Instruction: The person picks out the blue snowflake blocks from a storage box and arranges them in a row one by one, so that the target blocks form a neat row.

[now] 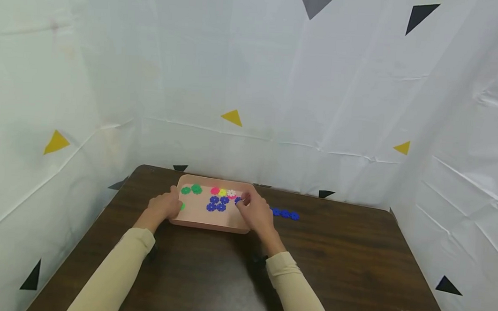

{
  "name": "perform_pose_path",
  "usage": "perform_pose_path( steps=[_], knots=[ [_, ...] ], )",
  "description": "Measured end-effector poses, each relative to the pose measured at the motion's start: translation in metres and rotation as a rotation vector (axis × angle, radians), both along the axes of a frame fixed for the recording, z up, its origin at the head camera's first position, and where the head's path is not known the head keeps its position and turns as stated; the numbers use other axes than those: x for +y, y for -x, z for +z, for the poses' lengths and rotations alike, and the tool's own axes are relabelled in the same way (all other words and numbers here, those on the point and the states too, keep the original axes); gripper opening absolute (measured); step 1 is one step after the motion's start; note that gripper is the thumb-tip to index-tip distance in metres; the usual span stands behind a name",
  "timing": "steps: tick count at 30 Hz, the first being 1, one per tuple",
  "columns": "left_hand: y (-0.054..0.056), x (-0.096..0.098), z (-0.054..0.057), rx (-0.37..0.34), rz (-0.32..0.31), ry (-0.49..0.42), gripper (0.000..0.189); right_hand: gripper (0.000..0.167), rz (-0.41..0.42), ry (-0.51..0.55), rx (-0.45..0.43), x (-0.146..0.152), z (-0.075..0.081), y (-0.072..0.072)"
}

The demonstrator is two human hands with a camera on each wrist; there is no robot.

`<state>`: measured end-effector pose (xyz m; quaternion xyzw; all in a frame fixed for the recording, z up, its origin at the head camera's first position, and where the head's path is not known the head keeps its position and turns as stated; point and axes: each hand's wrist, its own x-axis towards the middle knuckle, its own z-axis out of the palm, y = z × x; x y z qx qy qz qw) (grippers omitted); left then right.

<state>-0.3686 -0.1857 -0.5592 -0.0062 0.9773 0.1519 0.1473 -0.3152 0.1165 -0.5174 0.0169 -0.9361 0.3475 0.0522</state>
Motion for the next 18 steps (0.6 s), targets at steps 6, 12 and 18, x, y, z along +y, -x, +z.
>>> perform_pose_path(
  steps=[6, 12, 18],
  knots=[
    [0.002, -0.001, 0.000, 0.028, -0.021, 0.006, 0.070, 0.022, -0.014, 0.111, 0.063, 0.020, 0.010, 0.000],
    [0.003, -0.001, 0.000, 0.031, -0.017, 0.013, 0.068, 0.018, -0.059, 0.183, 0.076, 0.038, 0.013, 0.000],
    [0.004, -0.001, -0.001, 0.021, -0.011, 0.016, 0.068, 0.017, -0.032, 0.277, 0.108, 0.053, 0.009, 0.001]
  ],
)
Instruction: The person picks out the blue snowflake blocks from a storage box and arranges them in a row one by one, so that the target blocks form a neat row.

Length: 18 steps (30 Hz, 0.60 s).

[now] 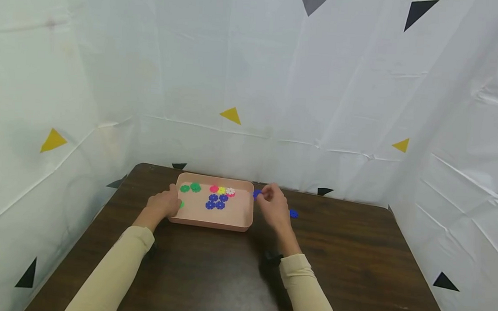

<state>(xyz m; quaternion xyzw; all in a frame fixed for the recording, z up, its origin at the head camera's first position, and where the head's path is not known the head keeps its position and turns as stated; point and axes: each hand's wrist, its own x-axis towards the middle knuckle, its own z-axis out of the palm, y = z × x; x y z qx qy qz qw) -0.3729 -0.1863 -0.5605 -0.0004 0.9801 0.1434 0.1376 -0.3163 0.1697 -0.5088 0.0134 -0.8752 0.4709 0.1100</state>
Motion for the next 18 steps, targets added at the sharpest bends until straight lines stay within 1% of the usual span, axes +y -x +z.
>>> perform_pose_path(
  steps=[5, 9, 11, 13, 15, 18],
  knots=[
    [0.002, 0.000, -0.002, -0.008, 0.002, 0.004, 0.068, 0.015, 0.055, 0.081, 0.043, 0.013, -0.002, 0.001],
    [0.003, 0.000, -0.003, -0.013, 0.004, 0.006, 0.068, 0.013, 0.127, 0.166, 0.046, 0.026, -0.002, 0.001],
    [0.003, 0.000, -0.003, -0.012, 0.004, 0.006, 0.067, 0.014, 0.151, 0.205, 0.043, 0.034, -0.001, 0.000],
    [0.003, 0.000, -0.002, -0.013, 0.004, 0.004, 0.066, 0.015, 0.150, 0.230, 0.037, 0.042, -0.001, 0.000],
    [0.003, 0.000, -0.002, -0.013, 0.004, 0.003, 0.065, 0.016, 0.152, 0.244, 0.014, 0.048, 0.007, -0.006],
    [0.003, 0.000, 0.000, -0.016, 0.008, 0.004, 0.065, 0.017, 0.128, 0.268, -0.013, 0.057, 0.017, -0.014]
  ],
)
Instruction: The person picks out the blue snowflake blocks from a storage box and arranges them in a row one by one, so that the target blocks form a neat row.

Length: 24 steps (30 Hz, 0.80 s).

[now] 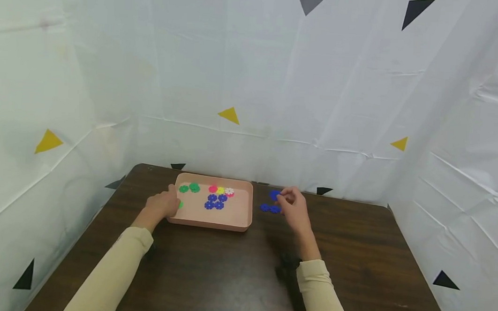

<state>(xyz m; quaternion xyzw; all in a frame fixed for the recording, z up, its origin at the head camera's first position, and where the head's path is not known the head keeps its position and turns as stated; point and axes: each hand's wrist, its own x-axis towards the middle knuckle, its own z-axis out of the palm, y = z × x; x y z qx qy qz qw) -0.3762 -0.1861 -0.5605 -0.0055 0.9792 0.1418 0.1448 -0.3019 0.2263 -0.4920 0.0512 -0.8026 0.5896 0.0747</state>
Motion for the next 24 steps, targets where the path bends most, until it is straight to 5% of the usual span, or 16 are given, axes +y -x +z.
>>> perform_pose_path(
  steps=[10, 18, 24],
  knots=[
    [-0.003, -0.001, 0.001, -0.010, 0.010, -0.002, 0.065, 0.018, -0.107, 0.024, -0.062, 0.026, -0.004, -0.007],
    [-0.004, -0.001, 0.003, 0.008, 0.008, -0.012, 0.063, 0.024, -0.153, -0.005, -0.047, 0.057, -0.028, 0.007],
    [-0.004, 0.001, 0.003, 0.005, 0.006, -0.018, 0.062, 0.025, -0.191, -0.056, -0.048, 0.076, -0.031, 0.004]
  ],
)
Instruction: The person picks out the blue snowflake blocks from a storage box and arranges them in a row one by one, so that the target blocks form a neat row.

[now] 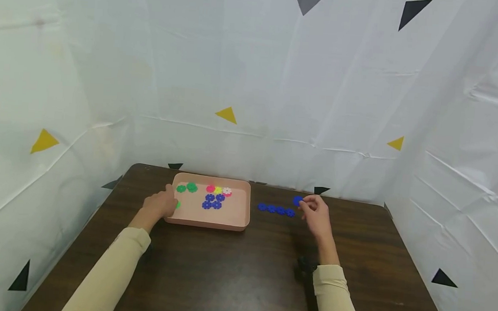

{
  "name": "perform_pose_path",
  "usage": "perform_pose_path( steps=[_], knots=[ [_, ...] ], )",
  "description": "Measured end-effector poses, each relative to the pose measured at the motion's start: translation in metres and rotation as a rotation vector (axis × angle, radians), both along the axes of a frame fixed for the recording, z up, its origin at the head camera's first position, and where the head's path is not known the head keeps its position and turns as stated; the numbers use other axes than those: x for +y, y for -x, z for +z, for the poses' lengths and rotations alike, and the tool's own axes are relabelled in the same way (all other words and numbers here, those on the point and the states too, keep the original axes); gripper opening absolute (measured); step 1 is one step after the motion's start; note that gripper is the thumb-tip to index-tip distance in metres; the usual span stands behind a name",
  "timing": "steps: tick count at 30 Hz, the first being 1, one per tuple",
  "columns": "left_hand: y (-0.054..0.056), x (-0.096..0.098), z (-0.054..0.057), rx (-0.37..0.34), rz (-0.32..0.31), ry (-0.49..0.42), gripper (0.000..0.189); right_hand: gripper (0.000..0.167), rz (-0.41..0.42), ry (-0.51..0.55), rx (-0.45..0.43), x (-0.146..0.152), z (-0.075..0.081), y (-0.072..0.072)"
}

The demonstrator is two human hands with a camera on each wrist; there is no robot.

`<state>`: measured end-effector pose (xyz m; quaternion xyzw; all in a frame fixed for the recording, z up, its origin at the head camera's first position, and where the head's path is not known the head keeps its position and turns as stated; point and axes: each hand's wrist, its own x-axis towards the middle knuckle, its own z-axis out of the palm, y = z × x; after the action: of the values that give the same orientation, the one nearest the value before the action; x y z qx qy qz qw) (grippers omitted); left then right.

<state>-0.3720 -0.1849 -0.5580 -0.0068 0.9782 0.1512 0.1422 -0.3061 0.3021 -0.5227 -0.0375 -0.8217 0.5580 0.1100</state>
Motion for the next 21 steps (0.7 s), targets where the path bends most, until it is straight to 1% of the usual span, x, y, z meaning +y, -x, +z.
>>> perform_pose_path(
  steps=[5, 9, 14, 18, 21],
  knots=[
    [-0.002, 0.001, 0.001, 0.006, 0.004, -0.002, 0.060, 0.025, -0.024, -0.014, -0.058, 0.013, -0.005, 0.000],
    [-0.001, 0.001, 0.001, -0.001, 0.012, -0.007, 0.059, 0.025, -0.042, -0.028, -0.100, 0.019, -0.010, 0.003],
    [0.001, 0.001, 0.001, -0.005, 0.015, -0.011, 0.062, 0.024, -0.049, -0.041, -0.163, 0.022, -0.018, 0.008],
    [0.001, 0.000, 0.000, -0.007, 0.013, -0.006, 0.061, 0.026, -0.046, -0.024, -0.213, 0.024, -0.023, 0.011],
    [0.001, -0.001, 0.000, -0.002, 0.009, -0.003, 0.060, 0.026, -0.044, -0.007, -0.233, 0.026, -0.025, 0.014]
  ],
)
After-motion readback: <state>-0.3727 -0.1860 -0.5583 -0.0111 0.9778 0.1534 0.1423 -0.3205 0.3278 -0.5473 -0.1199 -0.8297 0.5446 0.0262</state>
